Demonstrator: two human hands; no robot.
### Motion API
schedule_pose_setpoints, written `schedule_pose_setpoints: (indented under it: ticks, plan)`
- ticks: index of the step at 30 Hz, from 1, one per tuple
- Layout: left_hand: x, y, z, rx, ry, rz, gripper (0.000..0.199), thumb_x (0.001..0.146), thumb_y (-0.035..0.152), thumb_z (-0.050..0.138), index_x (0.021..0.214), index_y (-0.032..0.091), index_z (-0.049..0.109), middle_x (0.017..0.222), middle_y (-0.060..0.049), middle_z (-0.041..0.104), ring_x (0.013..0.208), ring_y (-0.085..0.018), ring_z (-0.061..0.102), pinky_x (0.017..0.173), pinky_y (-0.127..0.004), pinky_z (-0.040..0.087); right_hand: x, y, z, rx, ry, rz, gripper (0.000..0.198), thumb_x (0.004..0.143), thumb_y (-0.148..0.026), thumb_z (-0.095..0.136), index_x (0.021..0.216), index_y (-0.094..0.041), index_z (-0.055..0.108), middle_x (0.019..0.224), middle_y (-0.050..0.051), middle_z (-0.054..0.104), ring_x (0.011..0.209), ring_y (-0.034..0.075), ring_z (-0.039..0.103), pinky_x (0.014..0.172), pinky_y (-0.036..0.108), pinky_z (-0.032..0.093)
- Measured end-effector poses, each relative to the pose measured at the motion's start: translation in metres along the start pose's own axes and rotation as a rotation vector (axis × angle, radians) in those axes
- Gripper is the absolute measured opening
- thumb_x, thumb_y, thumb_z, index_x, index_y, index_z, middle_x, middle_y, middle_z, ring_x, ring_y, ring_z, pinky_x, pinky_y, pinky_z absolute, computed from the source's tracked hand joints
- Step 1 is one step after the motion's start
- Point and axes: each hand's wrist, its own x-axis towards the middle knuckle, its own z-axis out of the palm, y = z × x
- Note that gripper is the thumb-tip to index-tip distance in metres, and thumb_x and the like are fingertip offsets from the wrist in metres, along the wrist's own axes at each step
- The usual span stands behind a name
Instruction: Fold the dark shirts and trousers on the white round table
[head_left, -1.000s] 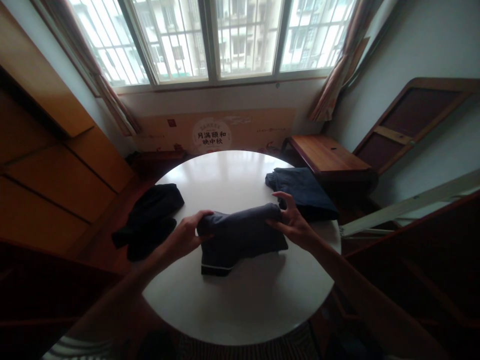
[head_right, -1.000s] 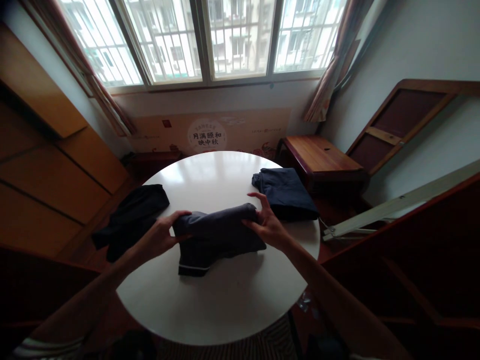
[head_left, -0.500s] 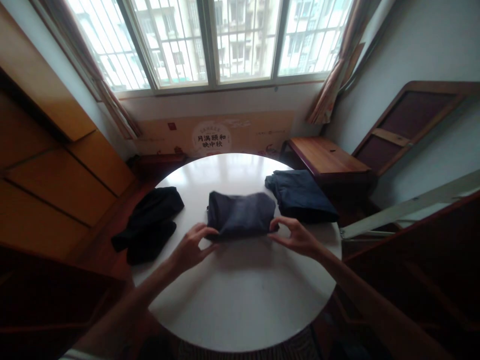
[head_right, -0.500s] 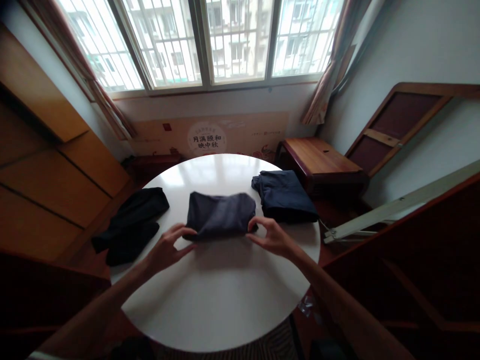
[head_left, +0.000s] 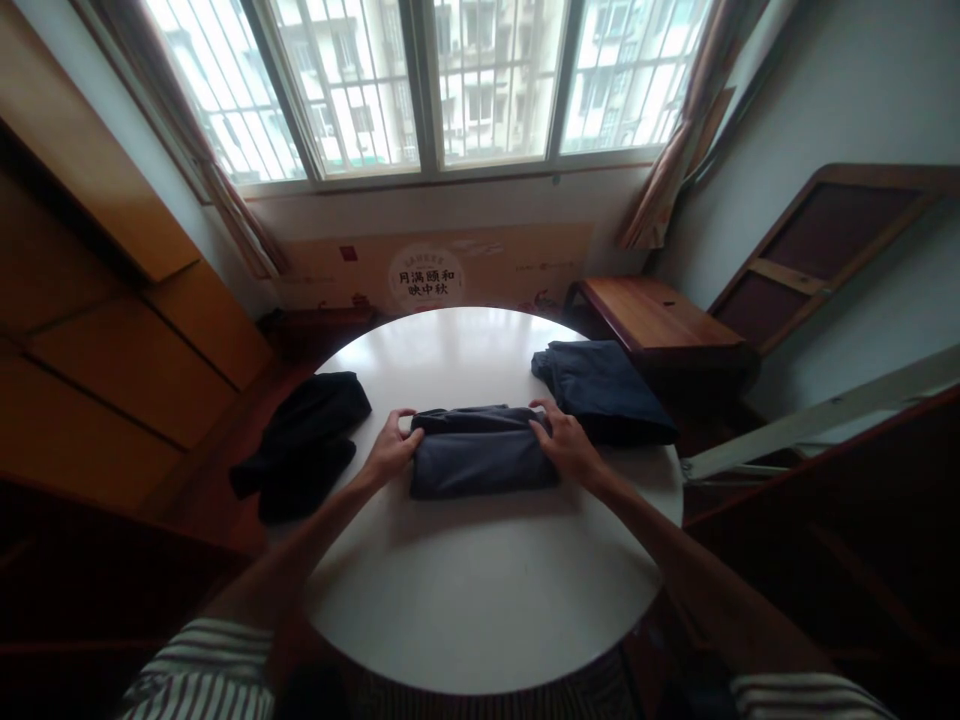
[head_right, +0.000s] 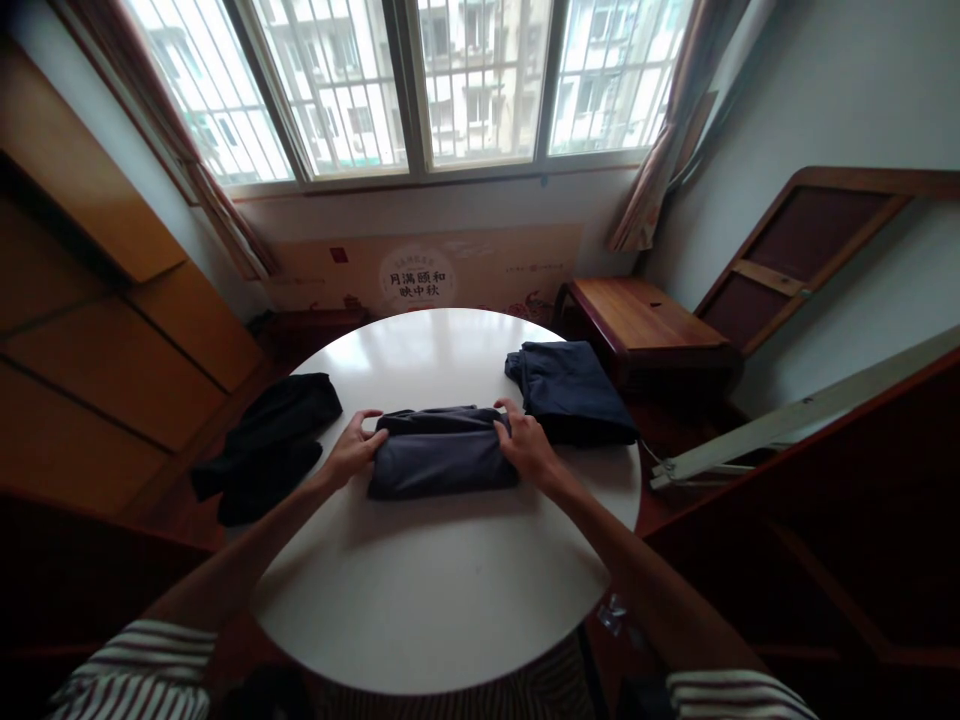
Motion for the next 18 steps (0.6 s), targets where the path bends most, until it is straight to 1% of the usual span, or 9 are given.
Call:
schedule_pose_setpoints:
  ticks: [2, 3, 6, 7, 9, 11, 13, 15, 18]
  plan:
    - [-0.003, -0.004, -0.005, 0.154, 0.041, 0.049, 0.043, 0.083, 0.036, 0.067, 0.119, 0.018, 0.051, 0.055, 0.008, 0.056, 0.045, -0.012, 0.053, 0.049, -0.021, 0.04, -0.002, 0.0, -0.001, -0.071, 0.045, -0.032, 0.028, 0.095, -0.027, 0.047, 0.115, -0.015, 0.06, 0.077, 0.006, 0.064, 0.072, 0.023, 0.064, 0.072, 0.033, 0.05]
    - [-0.007, -0.003, -0.006, 0.267, 0.085, 0.121, 0.037, 0.084, 0.033, 0.065, 0.116, 0.018, 0.053, 0.057, 0.007, 0.056, 0.048, -0.013, 0.055, 0.052, -0.022, 0.042, -0.003, -0.003, -0.002, -0.128, 0.079, -0.062, 0.029, 0.095, -0.029, 0.047, 0.115, -0.013, 0.061, 0.085, 0.01, 0.066, 0.08, 0.025, 0.065, 0.076, 0.035, 0.05]
    - [-0.014, 0.015, -0.001, 0.593, 0.24, 0.478, 0.021, 0.091, 0.027, 0.056, 0.11, 0.019, 0.058, 0.077, -0.002, 0.062, 0.074, -0.019, 0.063, 0.074, -0.031, 0.05, -0.006, -0.027, 0.001, -0.283, 0.141, -0.233, 0.035, 0.098, -0.033, 0.045, 0.119, -0.011, 0.063, 0.11, 0.019, 0.065, 0.103, 0.03, 0.061, 0.093, 0.043, 0.047]
    - [-0.014, 0.024, 0.005, 0.672, 0.227, 0.602, 0.019, 0.094, 0.025, 0.051, 0.11, 0.02, 0.059, 0.087, -0.005, 0.064, 0.085, -0.021, 0.064, 0.082, -0.034, 0.05, -0.005, -0.037, 0.005, -0.296, 0.108, -0.316, 0.037, 0.099, -0.034, 0.043, 0.123, -0.012, 0.061, 0.117, 0.019, 0.064, 0.109, 0.03, 0.059, 0.098, 0.044, 0.045]
    - [-0.008, 0.038, 0.021, 0.801, 0.064, 0.766, 0.023, 0.097, 0.021, 0.042, 0.112, 0.02, 0.06, 0.103, -0.009, 0.064, 0.1, -0.022, 0.061, 0.095, -0.037, 0.046, -0.002, -0.055, 0.018, -0.288, -0.013, -0.463, 0.044, 0.101, -0.035, 0.038, 0.135, -0.012, 0.055, 0.133, 0.018, 0.059, 0.123, 0.029, 0.053, 0.108, 0.044, 0.038]
    - [0.006, 0.043, 0.036, 0.935, -0.148, 0.774, 0.029, 0.099, 0.02, 0.038, 0.118, 0.02, 0.06, 0.118, -0.011, 0.063, 0.113, -0.023, 0.058, 0.103, -0.04, 0.042, 0.003, -0.062, 0.033, -0.314, -0.142, -0.49, 0.054, 0.102, -0.04, 0.036, 0.145, -0.008, 0.044, 0.146, 0.019, 0.048, 0.136, 0.03, 0.042, 0.114, 0.046, 0.031]
    - [0.022, 0.035, 0.045, 1.052, -0.255, 0.656, 0.035, 0.101, 0.026, 0.035, 0.129, 0.018, 0.055, 0.135, -0.014, 0.056, 0.126, -0.027, 0.051, 0.108, -0.047, 0.037, 0.008, -0.055, 0.044, -0.369, -0.236, -0.419, 0.064, 0.101, -0.049, 0.035, 0.15, -0.007, 0.038, 0.152, 0.019, 0.041, 0.142, 0.032, 0.034, 0.117, 0.049, 0.025]
    - [0.036, 0.021, 0.046, 1.106, -0.294, 0.538, 0.043, 0.104, 0.034, 0.03, 0.14, 0.017, 0.047, 0.148, -0.016, 0.046, 0.138, -0.031, 0.04, 0.111, -0.055, 0.032, 0.012, -0.038, 0.047, -0.412, -0.279, -0.325, 0.067, 0.1, -0.057, 0.034, 0.151, -0.015, 0.039, 0.156, 0.014, 0.037, 0.144, 0.033, 0.031, 0.117, 0.052, 0.023]
    - [0.046, 0.004, 0.04, 1.099, -0.295, 0.469, 0.05, 0.105, 0.04, 0.023, 0.147, 0.019, 0.04, 0.154, -0.016, 0.038, 0.145, -0.033, 0.03, 0.113, -0.061, 0.024, 0.015, -0.012, 0.041, -0.443, -0.273, -0.177, 0.06, 0.102, -0.053, 0.029, 0.152, -0.021, 0.038, 0.159, 0.01, 0.031, 0.146, 0.03, 0.028, 0.117, 0.053, 0.023]
